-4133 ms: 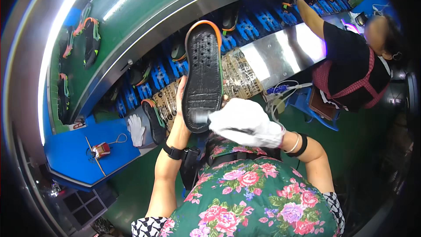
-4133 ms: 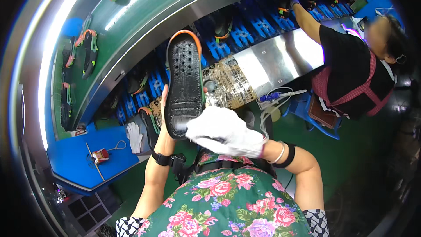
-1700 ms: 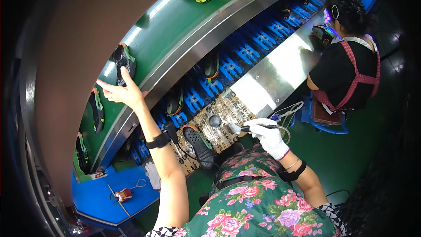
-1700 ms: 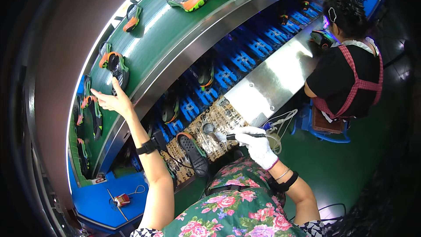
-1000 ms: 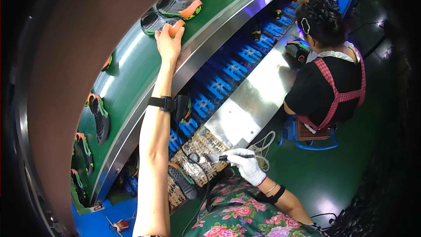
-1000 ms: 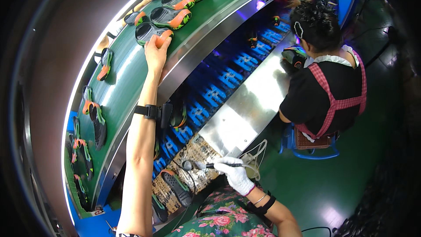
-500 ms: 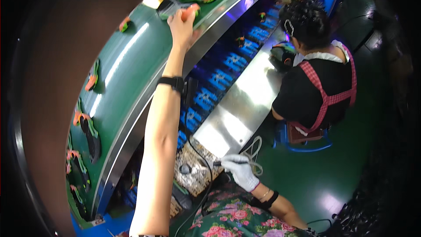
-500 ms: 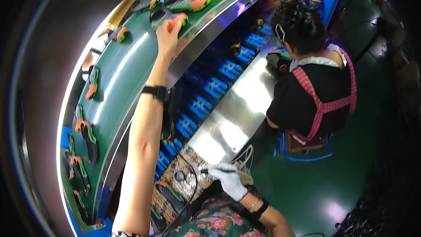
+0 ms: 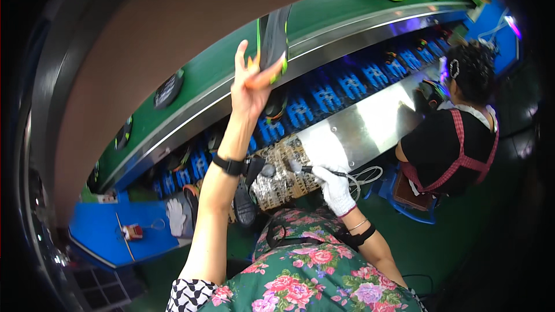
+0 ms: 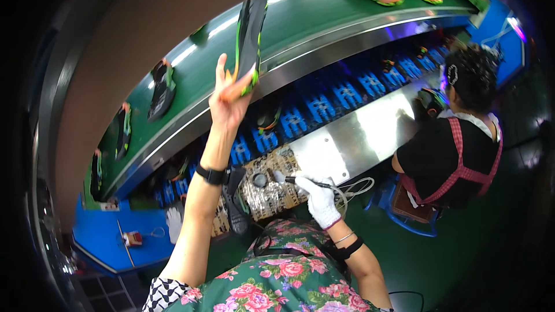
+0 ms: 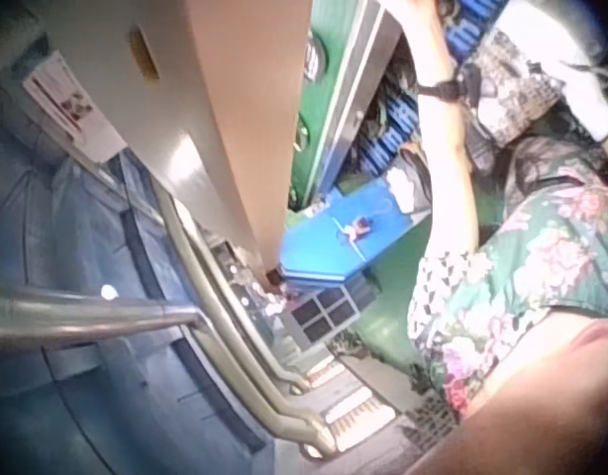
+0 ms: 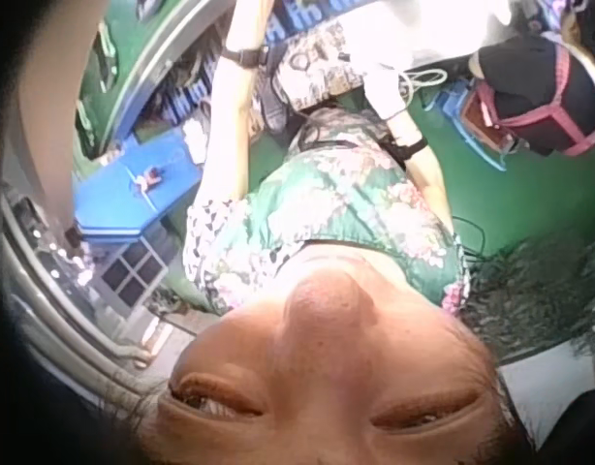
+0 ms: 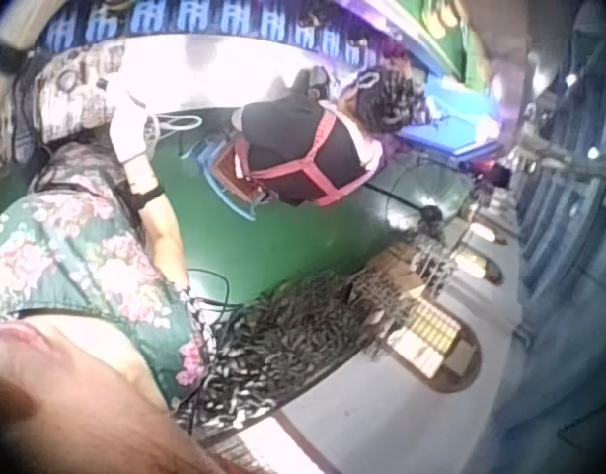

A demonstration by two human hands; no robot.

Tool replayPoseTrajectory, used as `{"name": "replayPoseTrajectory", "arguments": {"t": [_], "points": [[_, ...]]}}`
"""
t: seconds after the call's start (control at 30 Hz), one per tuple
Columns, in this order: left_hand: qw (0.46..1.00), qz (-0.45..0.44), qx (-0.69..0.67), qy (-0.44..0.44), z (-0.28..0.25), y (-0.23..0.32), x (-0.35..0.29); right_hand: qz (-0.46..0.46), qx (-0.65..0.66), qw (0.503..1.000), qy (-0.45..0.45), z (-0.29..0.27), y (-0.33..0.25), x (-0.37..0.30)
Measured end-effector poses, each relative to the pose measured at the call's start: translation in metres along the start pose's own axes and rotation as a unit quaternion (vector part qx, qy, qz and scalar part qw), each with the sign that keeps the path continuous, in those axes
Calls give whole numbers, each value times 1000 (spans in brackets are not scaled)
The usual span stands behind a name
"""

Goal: Applying adhesive to the soles of shoes using a brush on a manufacturing line.

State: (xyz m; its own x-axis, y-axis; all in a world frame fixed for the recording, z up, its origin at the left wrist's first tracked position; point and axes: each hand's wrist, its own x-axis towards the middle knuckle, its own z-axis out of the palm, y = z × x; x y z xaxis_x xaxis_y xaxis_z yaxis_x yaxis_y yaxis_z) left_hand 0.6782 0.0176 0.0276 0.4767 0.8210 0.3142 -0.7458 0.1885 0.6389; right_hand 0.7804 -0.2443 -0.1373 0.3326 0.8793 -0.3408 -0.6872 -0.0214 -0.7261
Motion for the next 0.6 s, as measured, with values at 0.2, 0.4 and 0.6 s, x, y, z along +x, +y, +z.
{"name": "replayPoseTrajectory", "arguments": {"t": [0.2, 0.4, 0.6], "points": [[998, -49, 17, 46, -50, 41, -163, 54, -22, 998, -8, 0, 22, 4], [971, -70, 104, 202, -58, 84, -296, 92, 3, 995, -27, 21, 31, -4], [917, -251, -105, 292, -67, 79, -372, 132, 76, 983, -102, 61, 16, -2]]}}
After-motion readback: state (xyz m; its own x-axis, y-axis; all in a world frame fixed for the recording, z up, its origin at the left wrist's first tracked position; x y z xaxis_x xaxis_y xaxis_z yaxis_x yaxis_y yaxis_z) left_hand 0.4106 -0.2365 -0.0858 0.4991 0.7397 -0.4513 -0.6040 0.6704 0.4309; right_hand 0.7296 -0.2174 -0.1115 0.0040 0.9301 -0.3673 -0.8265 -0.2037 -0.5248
